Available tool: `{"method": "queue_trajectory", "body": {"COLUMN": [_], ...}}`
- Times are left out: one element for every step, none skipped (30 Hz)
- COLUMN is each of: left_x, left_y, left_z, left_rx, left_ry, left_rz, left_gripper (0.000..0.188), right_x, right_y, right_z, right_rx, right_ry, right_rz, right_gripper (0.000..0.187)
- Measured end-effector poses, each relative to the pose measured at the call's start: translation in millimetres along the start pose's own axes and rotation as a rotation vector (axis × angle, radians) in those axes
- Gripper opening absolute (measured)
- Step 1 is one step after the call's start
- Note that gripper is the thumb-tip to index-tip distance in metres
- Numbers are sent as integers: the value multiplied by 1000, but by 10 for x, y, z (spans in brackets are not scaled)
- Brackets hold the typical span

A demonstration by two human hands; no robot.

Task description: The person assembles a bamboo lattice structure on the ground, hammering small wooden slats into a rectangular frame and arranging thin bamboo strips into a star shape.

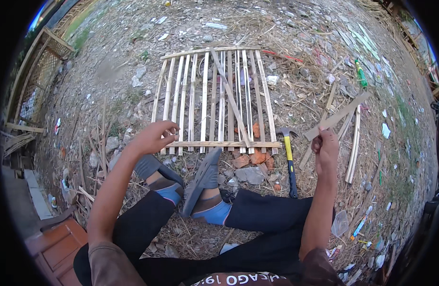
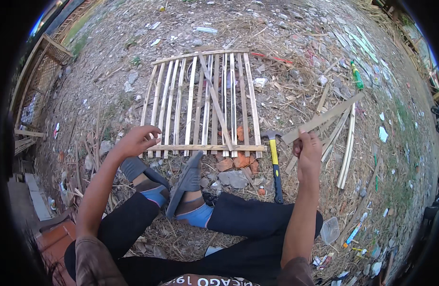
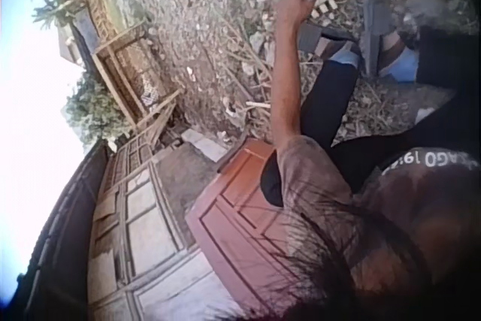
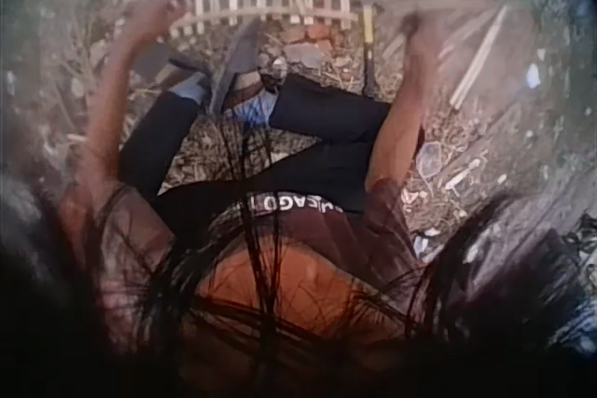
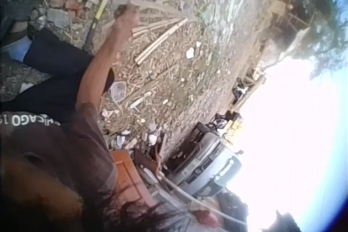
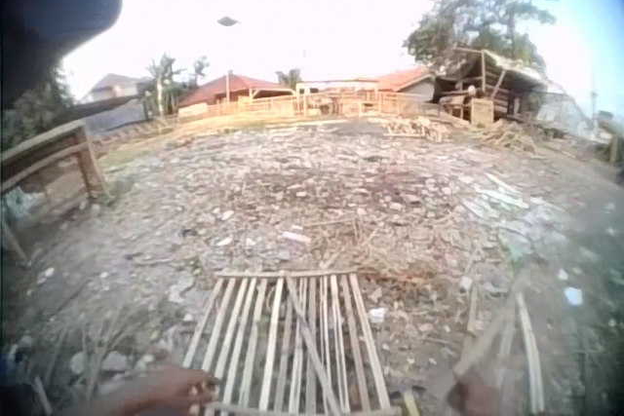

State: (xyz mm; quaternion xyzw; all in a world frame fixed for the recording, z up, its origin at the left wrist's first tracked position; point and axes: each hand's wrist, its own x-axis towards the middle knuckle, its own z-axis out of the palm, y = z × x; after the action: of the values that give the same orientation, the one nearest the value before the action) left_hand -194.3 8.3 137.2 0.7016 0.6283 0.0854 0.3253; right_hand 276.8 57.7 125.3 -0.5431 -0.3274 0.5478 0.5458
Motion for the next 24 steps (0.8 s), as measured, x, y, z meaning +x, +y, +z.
{"method": "queue_trajectory", "body": {"left_x": [39, 88, 132, 178, 216, 209, 224, 231, 220, 241, 245, 217, 251, 313, 312, 332, 377, 403, 422, 436, 478, 473, 502, 472], "left_y": [85, 220, 243, 313, 369, 397, 439, 434, 317, 166, 11, -79, -123, -175, -260, -327, -376, -437, -516, -583, -529, -381, -417, -534], "left_z": [137, 256, 384, 456, 514, 547, 572, 582, 578, 587, 594, 595, 602, 617, 637, 672, 720, 770, 814, 854, 865, 844, 888, 911], "left_rx": [-142, -318, -517, -681, -843, -913, -984, -1055, -1010, -968, -927, -971, -1003, -1035, -1071, -1039, -1006, -975, -980, -984, -989, -1018, -1013, -1005], "left_ry": [-29, -65, -39, 7, 48, 84, 117, 151, 174, 190, 205, 185, 185, 185, 195, 219, 242, 264, 271, 278, 276, 270, 276, 294], "left_rz": [-31, -97, -106, -130, -153, -193, -225, -260, -264, -262, -260, -357, -384, -409, -451, -435, -419, -404, -424, -444, -453, -488, -466, -453], "left_gripper": [33, 37, 42, 44, 46, 43, 40, 37, 36, 35, 34, 30, 30, 30, 32, 35, 40, 45, 49, 53, 57, 56, 55, 54], "right_x": [-129, -275, -397, -501, -562, -635, -666, -658, -658, -631, -583, -530, -470, -390, -405, -401, -389, -410, -439, -470, -446, -422, -396, -459], "right_y": [123, 236, 391, 529, 697, 837, 939, 1059, 1177, 1261, 1334, 1426, 1535, 1781, 1818, 1844, 1863, 1779, 1783, 1787, 1802, 1825, 1833, 1698], "right_z": [345, 715, 1040, 1321, 1540, 1765, 1939, 2080, 2242, 2362, 2456, 2538, 2583, 2630, 2667, 2689, 2698, 2698, 2690, 2685, 2631, 2570, 2481, 2481], "right_rx": [-82, -61, -84, -113, -122, -108, -97, -124, -144, -169, -223, -280, -340, -415, -446, -478, -509, -681, -733, -784, -838, -793, -768, -736], "right_ry": [-132, -283, -428, -551, -662, -733, -798, -826, -863, -893, -928, -964, -990, -972, -968, -963, -956, -913, -852, -789, -713, -632, -596, -575], "right_rz": [11, 4, 19, 107, 126, 131, 130, 167, 205, 241, 245, 254, 256, 103, 138, 172, 206, 152, 109, 65, 18, -92, -53, -14], "right_gripper": [15, 18, 21, 22, 25, 24, 24, 24, 23, 23, 22, 21, 21, 22, 23, 24, 25, 31, 34, 36, 38, 40, 38, 36]}}
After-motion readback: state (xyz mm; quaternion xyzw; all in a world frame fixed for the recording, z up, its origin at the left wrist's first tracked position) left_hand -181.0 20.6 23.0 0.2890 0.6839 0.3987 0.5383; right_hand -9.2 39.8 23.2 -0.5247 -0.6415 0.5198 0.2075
